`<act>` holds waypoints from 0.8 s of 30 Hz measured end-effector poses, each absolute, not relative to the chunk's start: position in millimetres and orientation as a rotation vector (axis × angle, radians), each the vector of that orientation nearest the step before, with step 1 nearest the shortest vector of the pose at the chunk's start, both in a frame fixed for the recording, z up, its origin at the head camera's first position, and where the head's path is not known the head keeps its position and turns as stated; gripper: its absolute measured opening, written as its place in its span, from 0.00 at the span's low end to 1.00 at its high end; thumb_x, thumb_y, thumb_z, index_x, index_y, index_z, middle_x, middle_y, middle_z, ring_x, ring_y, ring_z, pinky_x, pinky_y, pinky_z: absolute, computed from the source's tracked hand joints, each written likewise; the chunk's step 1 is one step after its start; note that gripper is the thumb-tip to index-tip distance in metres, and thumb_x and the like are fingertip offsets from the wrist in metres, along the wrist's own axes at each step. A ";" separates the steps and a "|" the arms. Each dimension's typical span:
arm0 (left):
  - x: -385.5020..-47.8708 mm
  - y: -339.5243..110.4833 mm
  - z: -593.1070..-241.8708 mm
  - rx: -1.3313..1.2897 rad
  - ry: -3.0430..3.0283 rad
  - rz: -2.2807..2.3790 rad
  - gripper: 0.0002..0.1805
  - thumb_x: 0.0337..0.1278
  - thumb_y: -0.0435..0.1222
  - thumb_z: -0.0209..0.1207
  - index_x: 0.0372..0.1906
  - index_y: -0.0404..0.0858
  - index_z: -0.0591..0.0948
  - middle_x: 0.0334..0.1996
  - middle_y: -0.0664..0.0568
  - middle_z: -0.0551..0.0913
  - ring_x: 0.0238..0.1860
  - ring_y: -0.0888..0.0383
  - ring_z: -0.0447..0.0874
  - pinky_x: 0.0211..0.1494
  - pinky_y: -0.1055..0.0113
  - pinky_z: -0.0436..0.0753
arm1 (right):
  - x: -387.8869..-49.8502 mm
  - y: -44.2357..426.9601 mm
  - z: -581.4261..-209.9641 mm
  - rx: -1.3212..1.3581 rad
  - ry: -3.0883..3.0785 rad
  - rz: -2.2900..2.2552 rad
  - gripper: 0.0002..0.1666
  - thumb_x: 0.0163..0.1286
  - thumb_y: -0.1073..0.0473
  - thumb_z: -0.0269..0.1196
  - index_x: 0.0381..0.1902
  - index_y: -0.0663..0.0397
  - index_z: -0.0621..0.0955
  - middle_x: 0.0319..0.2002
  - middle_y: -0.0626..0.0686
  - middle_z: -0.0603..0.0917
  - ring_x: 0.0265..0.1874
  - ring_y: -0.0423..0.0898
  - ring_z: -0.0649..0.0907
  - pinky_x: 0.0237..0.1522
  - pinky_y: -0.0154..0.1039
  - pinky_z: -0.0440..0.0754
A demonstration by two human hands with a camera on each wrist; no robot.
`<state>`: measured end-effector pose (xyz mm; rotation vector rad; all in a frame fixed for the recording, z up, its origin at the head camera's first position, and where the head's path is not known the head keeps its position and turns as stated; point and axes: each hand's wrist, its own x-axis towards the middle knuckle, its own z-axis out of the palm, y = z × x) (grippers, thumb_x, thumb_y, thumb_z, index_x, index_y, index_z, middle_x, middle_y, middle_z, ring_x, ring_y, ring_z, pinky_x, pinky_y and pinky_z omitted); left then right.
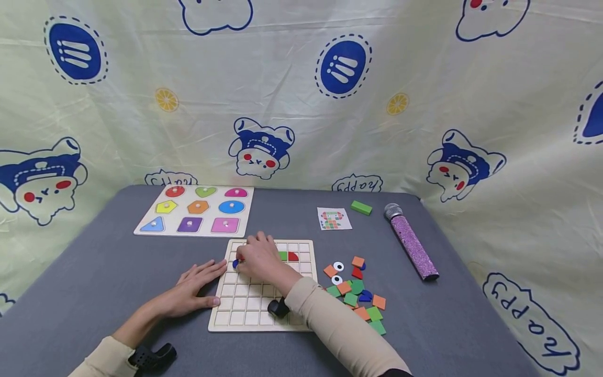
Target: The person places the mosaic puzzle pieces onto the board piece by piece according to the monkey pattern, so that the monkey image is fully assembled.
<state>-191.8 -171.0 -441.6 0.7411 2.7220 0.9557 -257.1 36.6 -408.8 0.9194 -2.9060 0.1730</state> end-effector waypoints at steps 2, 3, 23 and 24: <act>-191.8 -171.1 -441.9 0.735 2.716 0.958 0.42 0.56 0.52 0.59 0.72 0.39 0.60 0.73 0.45 0.57 0.74 0.38 0.45 0.70 0.34 0.37 | -257.1 35.6 -409.3 0.924 -2.906 0.161 0.11 0.59 0.44 0.66 0.39 0.37 0.85 0.35 0.44 0.78 0.40 0.44 0.69 0.38 0.37 0.63; -191.8 -171.1 -442.1 0.736 2.717 0.959 0.42 0.56 0.52 0.59 0.72 0.39 0.60 0.73 0.45 0.58 0.74 0.38 0.45 0.70 0.34 0.37 | -257.2 35.0 -409.4 0.926 -2.903 0.151 0.11 0.59 0.44 0.66 0.39 0.37 0.85 0.35 0.44 0.78 0.40 0.44 0.70 0.38 0.37 0.63; -191.0 -170.3 -441.5 0.739 2.722 0.969 0.42 0.56 0.51 0.60 0.71 0.38 0.60 0.73 0.44 0.58 0.74 0.38 0.46 0.70 0.33 0.38 | -254.1 35.3 -408.1 0.928 -2.904 0.105 0.13 0.59 0.44 0.66 0.42 0.36 0.85 0.38 0.45 0.79 0.40 0.44 0.69 0.38 0.37 0.63; -190.9 -170.3 -441.5 0.739 2.723 0.966 0.42 0.56 0.51 0.60 0.71 0.38 0.60 0.73 0.44 0.58 0.74 0.38 0.46 0.70 0.33 0.38 | -253.6 36.2 -407.7 0.929 -2.900 0.107 0.13 0.59 0.44 0.66 0.42 0.36 0.85 0.38 0.45 0.79 0.40 0.44 0.69 0.38 0.37 0.63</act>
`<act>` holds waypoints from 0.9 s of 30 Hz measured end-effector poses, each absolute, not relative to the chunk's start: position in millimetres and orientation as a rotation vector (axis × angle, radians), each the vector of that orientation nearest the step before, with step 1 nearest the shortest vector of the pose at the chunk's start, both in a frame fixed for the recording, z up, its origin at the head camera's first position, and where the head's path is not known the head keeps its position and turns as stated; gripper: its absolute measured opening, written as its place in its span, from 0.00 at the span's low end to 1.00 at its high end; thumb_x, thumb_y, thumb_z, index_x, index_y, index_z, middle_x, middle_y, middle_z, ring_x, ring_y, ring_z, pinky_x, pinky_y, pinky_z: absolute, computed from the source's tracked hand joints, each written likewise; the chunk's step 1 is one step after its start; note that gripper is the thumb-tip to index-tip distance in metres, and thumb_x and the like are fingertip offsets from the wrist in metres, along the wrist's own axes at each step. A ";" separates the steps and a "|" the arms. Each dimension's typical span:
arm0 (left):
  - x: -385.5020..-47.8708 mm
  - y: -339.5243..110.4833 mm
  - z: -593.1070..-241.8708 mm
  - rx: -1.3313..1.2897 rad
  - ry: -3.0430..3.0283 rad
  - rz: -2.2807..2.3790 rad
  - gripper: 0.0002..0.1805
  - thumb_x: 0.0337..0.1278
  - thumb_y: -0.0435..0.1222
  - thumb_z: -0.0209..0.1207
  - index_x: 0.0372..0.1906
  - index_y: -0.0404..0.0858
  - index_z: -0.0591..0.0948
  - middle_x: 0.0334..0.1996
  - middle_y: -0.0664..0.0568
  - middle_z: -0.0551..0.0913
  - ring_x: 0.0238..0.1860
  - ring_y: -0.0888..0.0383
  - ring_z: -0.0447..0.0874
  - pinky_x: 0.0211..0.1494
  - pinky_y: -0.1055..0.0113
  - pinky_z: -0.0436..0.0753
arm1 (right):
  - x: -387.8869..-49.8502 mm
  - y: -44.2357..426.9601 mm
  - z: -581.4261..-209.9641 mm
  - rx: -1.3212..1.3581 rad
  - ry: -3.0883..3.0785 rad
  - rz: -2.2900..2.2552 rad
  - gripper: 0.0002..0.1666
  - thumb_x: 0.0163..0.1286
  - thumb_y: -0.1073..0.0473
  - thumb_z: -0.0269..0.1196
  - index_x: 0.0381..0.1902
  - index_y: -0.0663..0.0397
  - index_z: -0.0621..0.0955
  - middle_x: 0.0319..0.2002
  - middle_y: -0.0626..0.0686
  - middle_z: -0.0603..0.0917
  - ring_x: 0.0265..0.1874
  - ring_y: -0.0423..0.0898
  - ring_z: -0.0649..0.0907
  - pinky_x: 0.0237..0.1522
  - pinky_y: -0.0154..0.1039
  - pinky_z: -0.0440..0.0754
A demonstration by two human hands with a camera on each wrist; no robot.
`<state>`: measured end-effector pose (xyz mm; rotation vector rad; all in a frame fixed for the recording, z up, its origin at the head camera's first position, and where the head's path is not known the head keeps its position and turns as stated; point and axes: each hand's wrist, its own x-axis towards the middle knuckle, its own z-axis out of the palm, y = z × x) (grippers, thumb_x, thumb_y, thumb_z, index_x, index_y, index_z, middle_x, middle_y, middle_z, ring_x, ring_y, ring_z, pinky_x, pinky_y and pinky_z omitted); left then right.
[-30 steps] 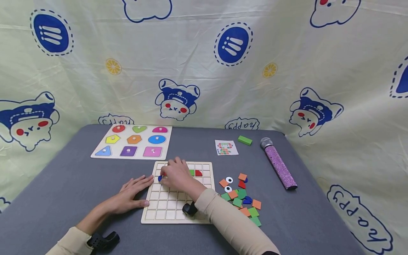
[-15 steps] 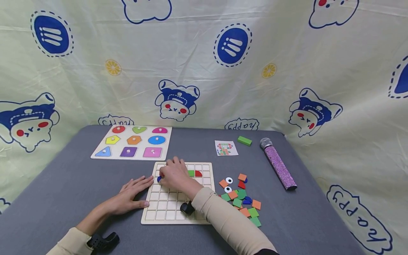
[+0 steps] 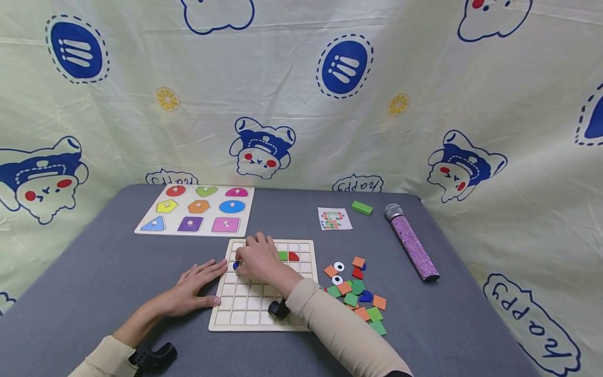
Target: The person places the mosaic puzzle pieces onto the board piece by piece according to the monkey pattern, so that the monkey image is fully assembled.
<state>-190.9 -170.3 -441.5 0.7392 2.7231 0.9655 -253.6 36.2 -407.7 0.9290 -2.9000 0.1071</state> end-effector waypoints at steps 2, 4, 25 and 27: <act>-191.0 -170.1 -441.6 0.733 2.720 0.963 0.42 0.56 0.51 0.60 0.71 0.39 0.60 0.73 0.45 0.58 0.74 0.38 0.45 0.70 0.34 0.38 | -252.3 39.1 -406.1 0.932 -2.895 0.120 0.14 0.59 0.44 0.66 0.42 0.36 0.85 0.38 0.45 0.79 0.41 0.45 0.70 0.39 0.38 0.64; -191.1 -170.1 -442.0 0.735 2.721 0.959 0.42 0.56 0.51 0.60 0.71 0.39 0.60 0.73 0.45 0.58 0.74 0.38 0.45 0.70 0.34 0.38 | -251.0 43.5 -403.4 0.927 -2.893 0.143 0.14 0.58 0.44 0.66 0.42 0.37 0.85 0.38 0.45 0.79 0.42 0.45 0.70 0.40 0.38 0.65; -191.2 -170.9 -441.6 0.743 2.722 0.956 0.42 0.56 0.53 0.59 0.72 0.38 0.59 0.73 0.45 0.57 0.74 0.38 0.45 0.70 0.34 0.37 | -240.5 155.8 -391.2 0.696 -2.877 0.257 0.15 0.54 0.48 0.71 0.39 0.43 0.86 0.36 0.48 0.78 0.39 0.46 0.70 0.39 0.41 0.65; -191.0 -170.7 -441.8 0.740 2.719 0.958 0.43 0.56 0.52 0.60 0.72 0.38 0.59 0.73 0.45 0.57 0.74 0.38 0.45 0.70 0.34 0.37 | -240.7 169.6 -394.3 0.692 -2.868 0.238 0.14 0.54 0.48 0.71 0.39 0.44 0.86 0.36 0.49 0.78 0.37 0.46 0.69 0.37 0.41 0.64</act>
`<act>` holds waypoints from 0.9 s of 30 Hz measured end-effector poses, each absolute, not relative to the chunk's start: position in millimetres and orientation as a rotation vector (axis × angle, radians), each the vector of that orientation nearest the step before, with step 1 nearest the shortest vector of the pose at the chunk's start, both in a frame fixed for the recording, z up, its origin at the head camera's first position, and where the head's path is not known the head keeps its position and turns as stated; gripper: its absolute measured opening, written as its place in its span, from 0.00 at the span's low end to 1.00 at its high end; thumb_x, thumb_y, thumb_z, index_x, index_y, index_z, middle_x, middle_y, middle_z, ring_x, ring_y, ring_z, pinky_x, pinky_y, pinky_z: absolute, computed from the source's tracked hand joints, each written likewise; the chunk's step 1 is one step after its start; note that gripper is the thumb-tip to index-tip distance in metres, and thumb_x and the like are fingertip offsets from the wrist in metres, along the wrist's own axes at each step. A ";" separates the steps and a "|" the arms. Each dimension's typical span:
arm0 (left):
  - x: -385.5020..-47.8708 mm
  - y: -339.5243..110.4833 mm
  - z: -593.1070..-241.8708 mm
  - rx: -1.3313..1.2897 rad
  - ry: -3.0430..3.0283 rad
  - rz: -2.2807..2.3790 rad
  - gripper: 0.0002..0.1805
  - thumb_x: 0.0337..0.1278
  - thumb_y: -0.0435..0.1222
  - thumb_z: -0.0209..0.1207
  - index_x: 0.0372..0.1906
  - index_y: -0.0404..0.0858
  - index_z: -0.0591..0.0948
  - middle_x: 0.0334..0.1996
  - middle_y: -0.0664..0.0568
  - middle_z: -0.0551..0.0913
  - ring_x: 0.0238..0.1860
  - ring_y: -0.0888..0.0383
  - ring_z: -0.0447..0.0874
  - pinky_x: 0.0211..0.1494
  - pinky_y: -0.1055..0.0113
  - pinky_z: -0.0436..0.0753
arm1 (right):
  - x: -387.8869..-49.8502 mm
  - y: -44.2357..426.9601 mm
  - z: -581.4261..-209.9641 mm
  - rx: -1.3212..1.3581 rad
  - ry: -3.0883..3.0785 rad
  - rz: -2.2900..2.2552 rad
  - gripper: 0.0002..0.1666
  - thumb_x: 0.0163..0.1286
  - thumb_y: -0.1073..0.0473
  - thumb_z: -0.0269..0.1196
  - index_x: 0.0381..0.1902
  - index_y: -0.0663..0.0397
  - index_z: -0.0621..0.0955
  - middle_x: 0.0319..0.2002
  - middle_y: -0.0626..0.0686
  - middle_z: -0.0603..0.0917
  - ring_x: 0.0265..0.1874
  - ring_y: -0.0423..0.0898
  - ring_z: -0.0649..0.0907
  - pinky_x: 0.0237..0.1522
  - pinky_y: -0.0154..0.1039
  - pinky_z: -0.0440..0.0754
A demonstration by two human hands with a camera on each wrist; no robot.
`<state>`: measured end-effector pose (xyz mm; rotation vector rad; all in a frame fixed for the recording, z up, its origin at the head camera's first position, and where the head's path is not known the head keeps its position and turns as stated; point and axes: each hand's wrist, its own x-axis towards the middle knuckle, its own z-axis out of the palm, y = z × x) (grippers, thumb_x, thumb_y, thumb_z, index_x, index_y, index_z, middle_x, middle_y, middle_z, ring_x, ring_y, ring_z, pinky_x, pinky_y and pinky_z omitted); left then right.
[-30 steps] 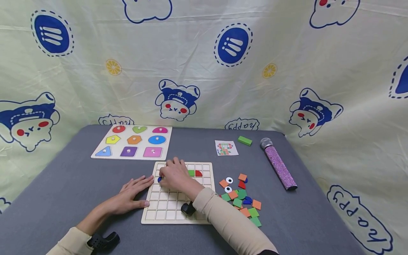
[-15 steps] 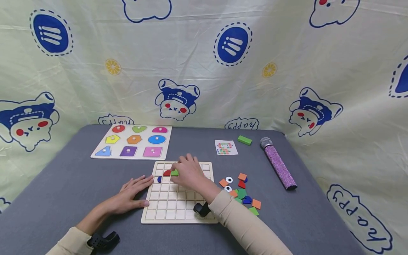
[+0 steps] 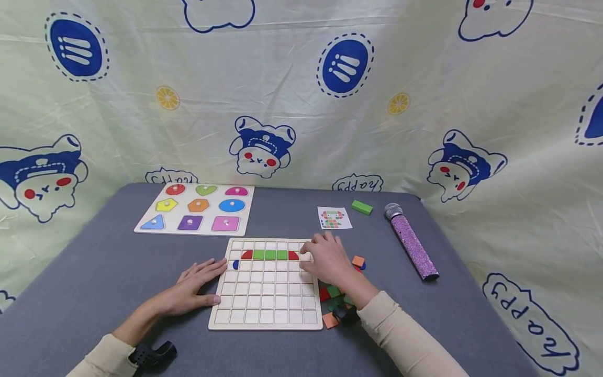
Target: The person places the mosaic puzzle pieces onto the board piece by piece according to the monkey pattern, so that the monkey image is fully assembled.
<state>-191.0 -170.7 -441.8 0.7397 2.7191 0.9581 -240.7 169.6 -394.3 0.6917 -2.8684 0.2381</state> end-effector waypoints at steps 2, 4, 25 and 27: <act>-191.0 -170.5 -441.4 0.740 2.717 0.960 0.43 0.56 0.52 0.60 0.72 0.38 0.59 0.73 0.44 0.57 0.74 0.38 0.45 0.70 0.34 0.37 | -241.4 182.5 -397.0 0.680 -2.872 0.222 0.14 0.55 0.48 0.71 0.39 0.44 0.86 0.36 0.49 0.79 0.36 0.46 0.69 0.36 0.41 0.63; -190.9 -170.4 -441.2 0.742 2.716 0.959 0.43 0.56 0.52 0.60 0.72 0.38 0.59 0.73 0.44 0.57 0.74 0.37 0.45 0.70 0.34 0.37 | -242.6 194.0 -399.6 0.658 -2.891 0.216 0.14 0.55 0.49 0.70 0.39 0.43 0.86 0.36 0.49 0.79 0.36 0.46 0.69 0.36 0.41 0.63; -191.5 -170.1 -441.8 0.725 2.713 0.951 0.43 0.56 0.52 0.60 0.72 0.39 0.59 0.74 0.45 0.57 0.74 0.38 0.44 0.71 0.35 0.37 | -243.2 231.8 -409.7 0.705 -3.038 0.194 0.19 0.54 0.46 0.71 0.44 0.40 0.85 0.41 0.50 0.78 0.42 0.49 0.69 0.37 0.41 0.62; -191.4 -170.4 -442.0 0.725 2.715 0.947 0.43 0.56 0.52 0.60 0.72 0.39 0.59 0.74 0.45 0.57 0.74 0.38 0.44 0.71 0.35 0.37 | -243.1 234.2 -409.2 0.716 -3.046 0.197 0.17 0.55 0.47 0.70 0.44 0.40 0.85 0.41 0.50 0.78 0.42 0.49 0.69 0.37 0.42 0.62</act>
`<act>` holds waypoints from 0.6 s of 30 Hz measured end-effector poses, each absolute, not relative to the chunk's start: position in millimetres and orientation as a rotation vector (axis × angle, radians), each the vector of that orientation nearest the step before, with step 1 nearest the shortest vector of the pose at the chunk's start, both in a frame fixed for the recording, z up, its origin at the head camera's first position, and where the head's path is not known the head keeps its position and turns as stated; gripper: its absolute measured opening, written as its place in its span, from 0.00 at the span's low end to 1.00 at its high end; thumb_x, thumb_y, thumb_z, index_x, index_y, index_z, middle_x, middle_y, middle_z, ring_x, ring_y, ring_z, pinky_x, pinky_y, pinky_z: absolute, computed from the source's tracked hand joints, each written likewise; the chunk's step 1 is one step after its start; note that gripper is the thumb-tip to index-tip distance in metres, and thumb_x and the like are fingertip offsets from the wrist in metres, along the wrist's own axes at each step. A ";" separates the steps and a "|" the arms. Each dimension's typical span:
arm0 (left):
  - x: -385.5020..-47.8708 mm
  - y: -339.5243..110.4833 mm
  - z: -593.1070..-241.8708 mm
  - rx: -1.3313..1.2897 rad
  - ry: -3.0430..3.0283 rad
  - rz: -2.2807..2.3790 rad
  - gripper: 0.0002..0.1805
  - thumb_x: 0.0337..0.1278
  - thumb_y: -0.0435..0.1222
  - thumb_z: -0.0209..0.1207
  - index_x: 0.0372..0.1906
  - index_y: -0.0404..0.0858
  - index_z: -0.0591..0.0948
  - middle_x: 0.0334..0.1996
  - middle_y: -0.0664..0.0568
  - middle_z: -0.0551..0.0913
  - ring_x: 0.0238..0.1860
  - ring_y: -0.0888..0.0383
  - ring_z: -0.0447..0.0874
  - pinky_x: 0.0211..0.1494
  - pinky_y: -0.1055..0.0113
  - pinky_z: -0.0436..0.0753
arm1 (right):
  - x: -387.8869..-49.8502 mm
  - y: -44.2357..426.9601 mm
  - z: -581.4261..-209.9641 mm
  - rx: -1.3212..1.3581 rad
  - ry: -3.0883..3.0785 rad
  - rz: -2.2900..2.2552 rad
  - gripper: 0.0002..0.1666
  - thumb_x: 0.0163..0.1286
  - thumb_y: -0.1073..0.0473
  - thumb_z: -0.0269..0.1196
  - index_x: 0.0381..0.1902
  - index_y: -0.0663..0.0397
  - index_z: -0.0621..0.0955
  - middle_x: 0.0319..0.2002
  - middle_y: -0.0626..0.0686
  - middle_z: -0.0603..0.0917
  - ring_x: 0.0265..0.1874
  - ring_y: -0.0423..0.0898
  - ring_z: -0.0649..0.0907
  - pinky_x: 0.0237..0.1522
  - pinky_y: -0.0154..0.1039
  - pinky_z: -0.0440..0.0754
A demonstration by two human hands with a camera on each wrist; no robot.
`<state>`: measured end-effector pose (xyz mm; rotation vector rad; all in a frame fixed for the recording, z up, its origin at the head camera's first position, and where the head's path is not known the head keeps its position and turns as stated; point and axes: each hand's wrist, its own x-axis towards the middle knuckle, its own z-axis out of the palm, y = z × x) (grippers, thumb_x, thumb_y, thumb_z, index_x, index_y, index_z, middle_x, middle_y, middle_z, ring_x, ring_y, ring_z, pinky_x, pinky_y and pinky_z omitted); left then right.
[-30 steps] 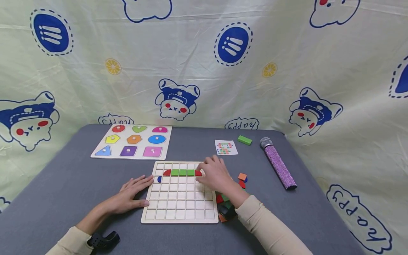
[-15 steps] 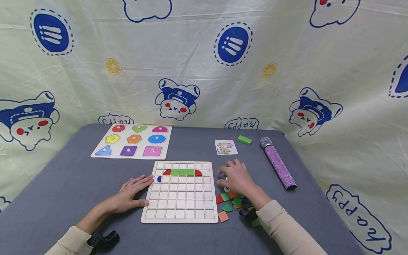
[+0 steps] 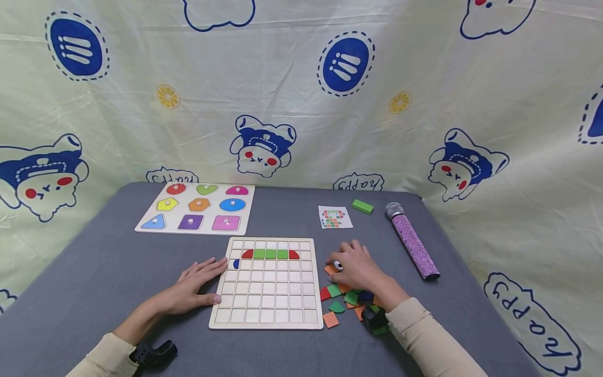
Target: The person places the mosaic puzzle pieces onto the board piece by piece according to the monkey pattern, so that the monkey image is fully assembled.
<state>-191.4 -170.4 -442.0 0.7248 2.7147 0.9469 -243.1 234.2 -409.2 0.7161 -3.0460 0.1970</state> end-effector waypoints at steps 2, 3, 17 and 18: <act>-191.2 -170.2 -441.5 0.724 2.718 0.942 0.43 0.56 0.52 0.60 0.72 0.39 0.59 0.74 0.45 0.57 0.74 0.38 0.45 0.71 0.35 0.37 | -243.0 237.0 -408.1 0.714 -3.061 0.208 0.15 0.56 0.50 0.69 0.44 0.40 0.85 0.40 0.50 0.77 0.42 0.49 0.69 0.37 0.42 0.62; -191.1 -170.2 -441.3 0.722 2.719 0.943 0.43 0.56 0.52 0.60 0.72 0.39 0.59 0.74 0.45 0.57 0.74 0.38 0.45 0.71 0.35 0.37 | -243.0 238.2 -407.5 0.710 -3.068 0.212 0.14 0.57 0.52 0.68 0.44 0.40 0.85 0.41 0.50 0.77 0.42 0.49 0.69 0.38 0.42 0.62; -191.2 -169.6 -441.4 0.736 2.730 0.942 0.42 0.56 0.52 0.60 0.72 0.38 0.59 0.73 0.45 0.57 0.74 0.38 0.45 0.71 0.34 0.38 | -242.7 244.5 -409.9 0.754 -2.997 0.227 0.10 0.58 0.54 0.67 0.39 0.41 0.86 0.39 0.49 0.78 0.42 0.49 0.70 0.39 0.44 0.65; -191.2 -169.6 -441.4 0.734 2.730 0.942 0.42 0.56 0.52 0.60 0.72 0.38 0.59 0.73 0.45 0.57 0.74 0.38 0.45 0.71 0.34 0.38 | -242.4 242.8 -409.0 0.754 -2.987 0.230 0.10 0.58 0.54 0.67 0.39 0.41 0.86 0.38 0.49 0.78 0.41 0.48 0.70 0.39 0.43 0.65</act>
